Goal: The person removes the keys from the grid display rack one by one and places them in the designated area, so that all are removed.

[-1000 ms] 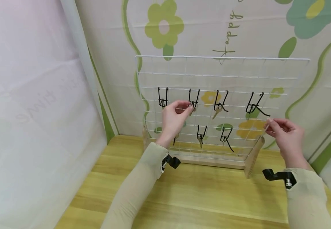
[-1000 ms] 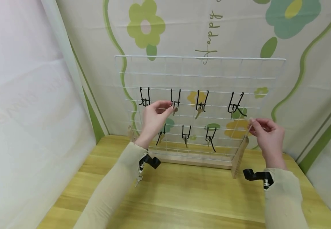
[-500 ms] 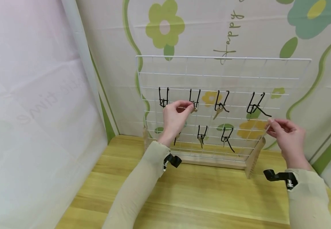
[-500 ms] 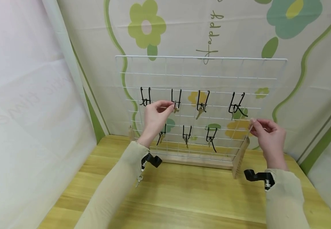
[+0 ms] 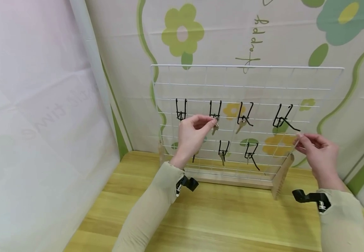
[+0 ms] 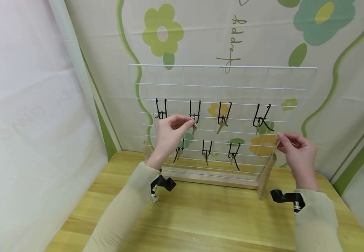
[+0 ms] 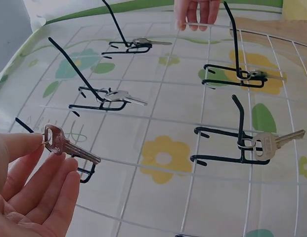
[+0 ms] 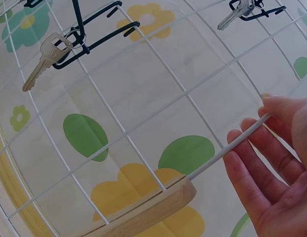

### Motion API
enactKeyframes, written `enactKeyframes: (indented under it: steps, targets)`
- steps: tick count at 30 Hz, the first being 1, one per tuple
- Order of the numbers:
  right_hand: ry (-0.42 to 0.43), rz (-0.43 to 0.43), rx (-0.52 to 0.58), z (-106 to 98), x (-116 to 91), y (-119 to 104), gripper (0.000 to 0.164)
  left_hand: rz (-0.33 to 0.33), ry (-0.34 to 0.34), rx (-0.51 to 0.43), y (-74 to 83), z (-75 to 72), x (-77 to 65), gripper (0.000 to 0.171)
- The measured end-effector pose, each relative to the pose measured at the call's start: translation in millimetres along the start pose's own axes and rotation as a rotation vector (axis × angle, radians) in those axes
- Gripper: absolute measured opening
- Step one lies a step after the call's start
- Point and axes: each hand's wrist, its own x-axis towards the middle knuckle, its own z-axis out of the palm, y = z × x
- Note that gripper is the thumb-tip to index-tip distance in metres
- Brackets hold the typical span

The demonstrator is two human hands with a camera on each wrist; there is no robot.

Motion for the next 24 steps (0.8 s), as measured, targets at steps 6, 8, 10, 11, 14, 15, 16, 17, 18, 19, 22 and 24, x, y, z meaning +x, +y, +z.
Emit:
enactKeyframes:
  steps: [6, 8, 10, 11, 14, 15, 16, 17, 18, 19, 22, 24]
  targets:
    - [0.005, 0.023, -0.023, 0.1, 0.6, -1.9, 0.022, 0.049, -0.003, -0.031, 8.6, -4.3, -6.0, 0.011]
    - [0.004, 0.031, -0.024, 1.2, 1.6, -2.7, 0.022, 0.067, 0.002, -0.039, 13.2, -6.4, -7.7, 0.012]
    - [0.005, 0.027, -0.012, 2.3, 2.3, -3.5, 0.020, 0.084, 0.007, -0.048, 18.2, -8.0, -9.7, 0.012]
    - [0.008, 0.026, -0.001, 2.6, 2.6, -4.0, 0.018, 0.093, 0.009, -0.052, 20.8, -8.8, -11.0, 0.013]
    - [0.007, 0.014, 0.024, 2.7, 2.5, -5.1, 0.015, 0.112, 0.005, -0.066, 27.1, -10.6, -15.7, 0.014]
    - [0.006, 0.008, 0.027, 2.7, 2.5, -5.3, 0.015, 0.116, 0.001, -0.067, 28.4, -11.4, -17.6, 0.014]
    - [0.004, 0.004, 0.027, 2.6, 2.3, -5.4, 0.016, 0.118, -0.004, -0.070, 29.4, -12.3, -19.7, 0.014]
    - [0.002, 0.003, 0.024, 2.4, 2.1, -5.4, 0.017, 0.115, -0.009, -0.070, 30.2, -13.4, -21.8, 0.014]
    - [-0.001, -0.001, 0.019, 2.3, 1.9, -5.2, 0.018, 0.108, -0.016, -0.070, 30.0, -14.6, -24.3, 0.013]
    - [-0.003, -0.002, 0.019, 2.3, 1.9, -4.9, 0.019, 0.099, -0.023, -0.069, 29.5, -16.1, -27.0, 0.013]
    - [-0.006, -0.007, 0.012, 1.7, 1.8, -2.9, 0.020, 0.054, -0.050, -0.063, 25.7, -22.0, -36.5, 0.012]
    - [-0.006, -0.007, 0.013, 1.4, 1.8, -1.3, 0.020, 0.016, -0.069, -0.046, 20.3, -27.0, -44.2, 0.012]
